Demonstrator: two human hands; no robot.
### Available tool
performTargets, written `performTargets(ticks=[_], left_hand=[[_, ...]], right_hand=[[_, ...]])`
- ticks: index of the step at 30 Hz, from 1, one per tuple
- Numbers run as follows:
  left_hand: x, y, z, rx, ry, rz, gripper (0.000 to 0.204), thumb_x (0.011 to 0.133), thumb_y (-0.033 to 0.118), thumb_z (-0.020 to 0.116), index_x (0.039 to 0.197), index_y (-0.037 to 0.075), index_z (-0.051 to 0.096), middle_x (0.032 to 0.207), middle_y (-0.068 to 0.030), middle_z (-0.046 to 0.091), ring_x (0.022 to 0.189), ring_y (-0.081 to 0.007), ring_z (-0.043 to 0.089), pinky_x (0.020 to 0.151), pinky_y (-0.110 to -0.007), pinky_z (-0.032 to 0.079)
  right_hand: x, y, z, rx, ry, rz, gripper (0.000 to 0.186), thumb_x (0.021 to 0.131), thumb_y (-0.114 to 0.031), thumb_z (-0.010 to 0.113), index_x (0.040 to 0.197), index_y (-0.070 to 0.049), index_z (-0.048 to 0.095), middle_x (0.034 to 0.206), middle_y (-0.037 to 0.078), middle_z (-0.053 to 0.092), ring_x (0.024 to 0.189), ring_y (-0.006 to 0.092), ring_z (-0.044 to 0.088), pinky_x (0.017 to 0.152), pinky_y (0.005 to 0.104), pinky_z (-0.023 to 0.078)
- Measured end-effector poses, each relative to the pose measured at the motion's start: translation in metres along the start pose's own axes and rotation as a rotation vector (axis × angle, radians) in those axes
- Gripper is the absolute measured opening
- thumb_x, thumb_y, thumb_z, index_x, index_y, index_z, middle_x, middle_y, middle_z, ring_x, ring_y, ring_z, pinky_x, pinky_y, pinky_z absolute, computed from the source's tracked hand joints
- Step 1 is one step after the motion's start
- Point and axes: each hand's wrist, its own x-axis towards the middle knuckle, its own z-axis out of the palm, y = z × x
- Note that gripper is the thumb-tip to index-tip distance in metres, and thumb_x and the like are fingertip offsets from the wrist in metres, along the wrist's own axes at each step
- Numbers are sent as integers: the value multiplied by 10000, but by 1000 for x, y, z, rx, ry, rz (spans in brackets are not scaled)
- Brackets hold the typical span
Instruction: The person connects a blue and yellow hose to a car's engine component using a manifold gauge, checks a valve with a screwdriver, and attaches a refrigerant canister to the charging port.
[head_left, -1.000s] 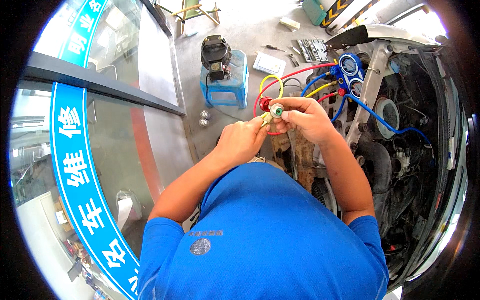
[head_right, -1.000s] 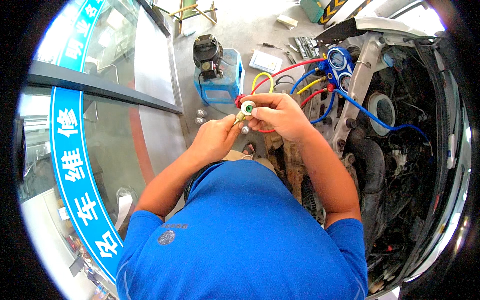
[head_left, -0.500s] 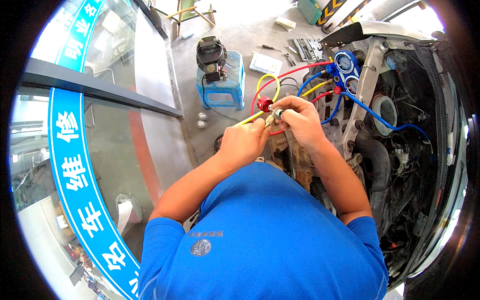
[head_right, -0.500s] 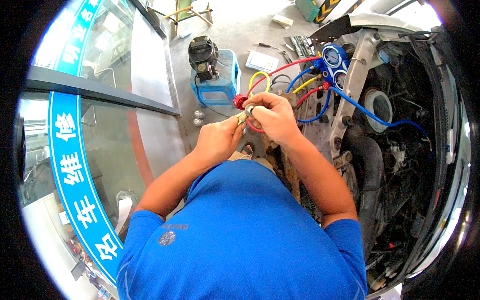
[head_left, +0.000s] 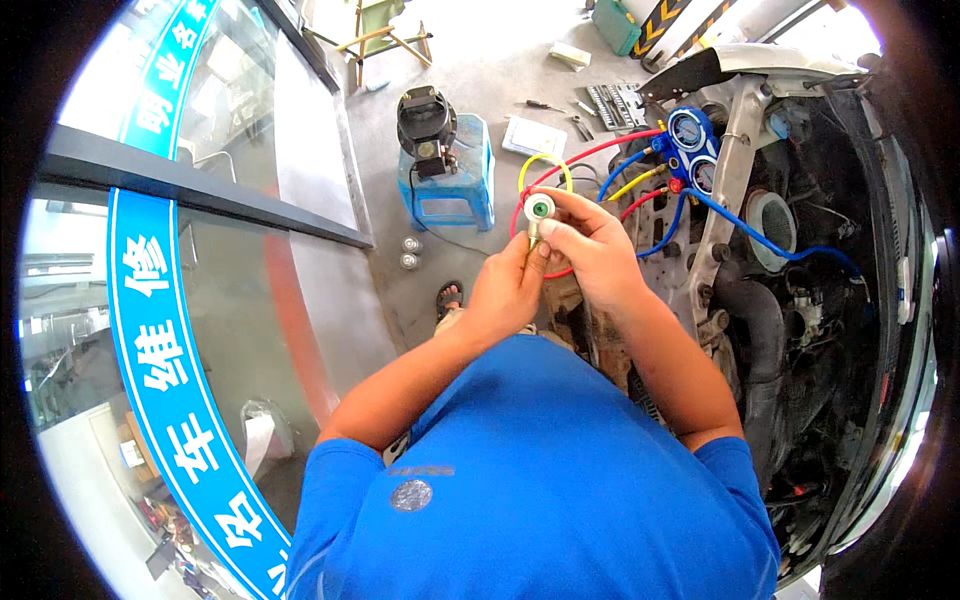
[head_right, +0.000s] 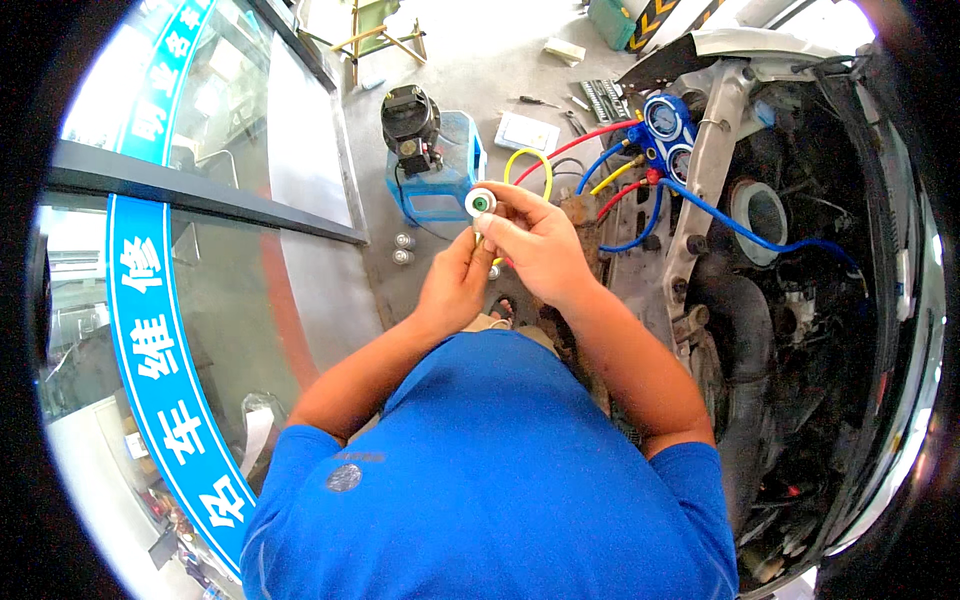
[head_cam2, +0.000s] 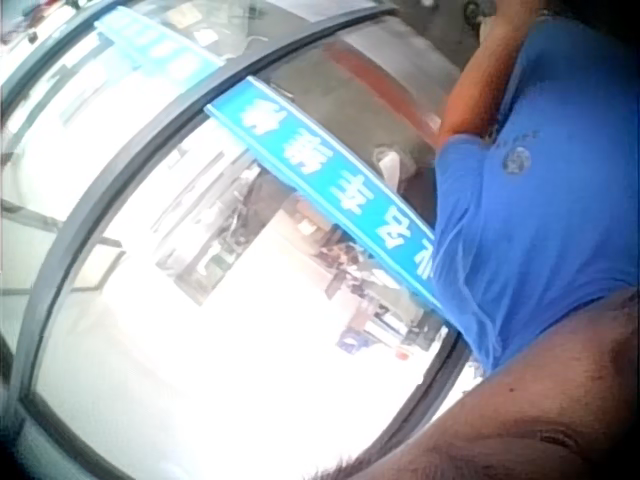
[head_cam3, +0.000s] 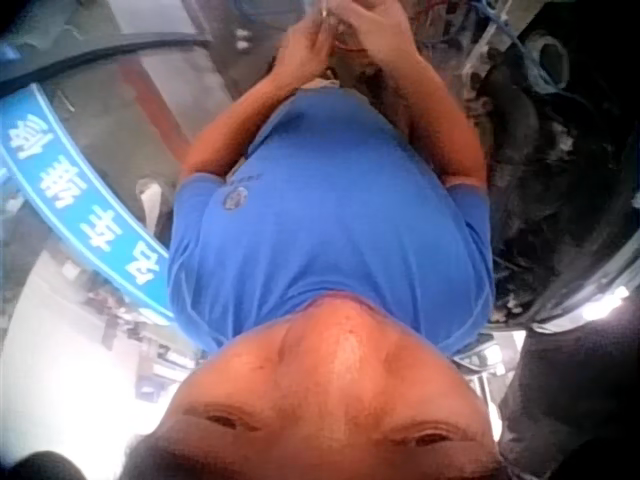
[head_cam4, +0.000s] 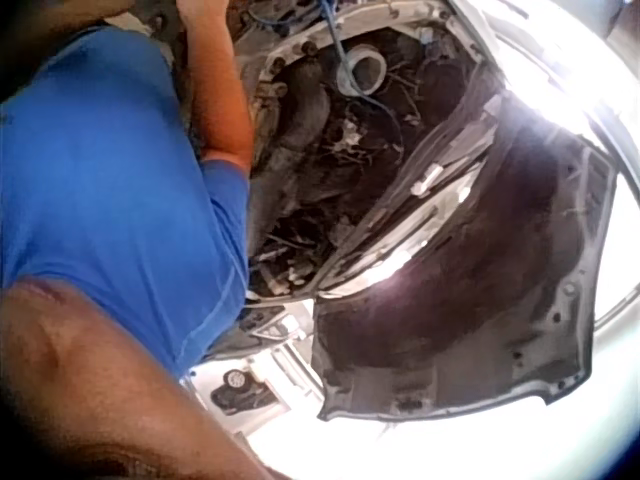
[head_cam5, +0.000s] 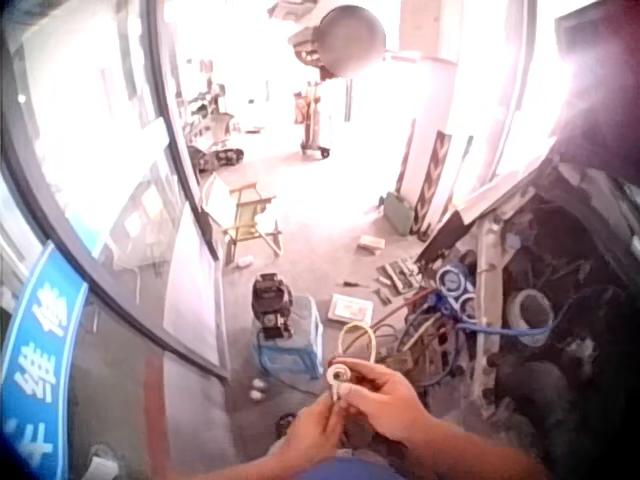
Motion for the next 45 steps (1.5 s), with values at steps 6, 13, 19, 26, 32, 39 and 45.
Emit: performTargets(ticks=[6,13,19,26,32,39,45], left_hand=[[5,-14,25,-67,-11,384,291,941,47,461,1227,-3,441,1061,-179,618,893,-269,632,756,-387,501],[4,43,-19,579,-370,20,324,864,212,565,1124,18,575,960,-235,647,941,-404,629,808,-447,510],[10,31,-50,-393,-51,-39,390,903,92,569,1290,80,528,903,-65,630,739,-138,630,617,-230,456],[13,44,-61,394,-15,315,380,777,198,782,1119,81,665,1008,-63,615,913,-160,594,734,-279,467],[21,36,-67,192,-76,601,314,788,205,765,1023,56,620,962,-100,606,933,-282,582,833,-371,454],[20,43,-65,223,43,552,289,835,202,720,1035,43,585,927,-114,594,869,-306,562,767,-389,454],[18,45,-62,238,59,525,307,813,150,728,1052,35,575,955,-119,599,882,-313,556,765,-389,455]], right_hand=[[-7,16,1,-474,152,-204,355,897,-172,661,1191,8,576,965,43,607,855,122,570,776,278,478],[-18,-2,-15,-677,57,-203,292,952,-240,583,1078,22,606,834,142,639,762,179,613,715,318,492],[-15,1,-12,-596,41,-225,297,964,-266,563,1047,15,611,758,123,612,690,160,563,638,323,460],[-10,-12,-10,-473,-196,-88,299,988,-284,528,1008,-1,622,744,36,556,700,89,492,629,278,421],[-9,-24,-1,-744,-116,-529,182,899,-203,632,925,-24,626,722,52,537,662,208,533,685,339,444],[-48,-59,37,-1013,-378,-1111,337,672,-159,783,553,-76,478,667,40,513,671,209,573,988,547,451],[-39,-54,46,-1045,-390,-1102,323,669,-193,780,549,-78,503,640,38,454,644,218,532,1023,554,426]])
